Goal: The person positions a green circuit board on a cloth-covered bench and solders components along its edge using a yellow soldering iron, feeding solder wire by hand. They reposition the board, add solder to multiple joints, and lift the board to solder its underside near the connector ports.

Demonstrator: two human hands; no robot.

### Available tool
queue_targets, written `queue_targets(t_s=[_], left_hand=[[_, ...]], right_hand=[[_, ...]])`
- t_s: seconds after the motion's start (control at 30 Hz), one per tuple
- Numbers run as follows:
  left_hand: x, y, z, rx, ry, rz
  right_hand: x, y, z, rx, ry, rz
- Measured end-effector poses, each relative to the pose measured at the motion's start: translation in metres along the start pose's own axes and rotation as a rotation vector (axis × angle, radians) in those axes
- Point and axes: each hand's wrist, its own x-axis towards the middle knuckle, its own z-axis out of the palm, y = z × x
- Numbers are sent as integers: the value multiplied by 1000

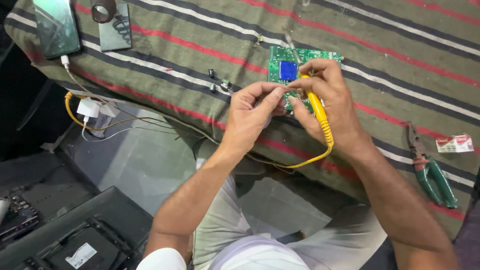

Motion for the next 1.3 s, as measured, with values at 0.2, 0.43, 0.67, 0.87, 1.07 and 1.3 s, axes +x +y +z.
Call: queue_targets(t_s=[0.2,0.43,0.67,0.87,1.07,1.3], left_hand=[[2,-6,4,58,-2,38],[-4,7,-3,213,-2,44],[-6,9,-12,491,10,143],[-3,4,-22,559,20,136],[2,7,-25,610,50,108],[4,9,-19,599,114,12]], right_hand=[[1,0,2,9,35,26],[-3,4,6,-108,63,-72],[-1,9,9,-136,8,-57],[-4,18,8,-136,2,-34],[0,16,-8,-172,153,-72],[-18,6,-34,5,382,-152]])
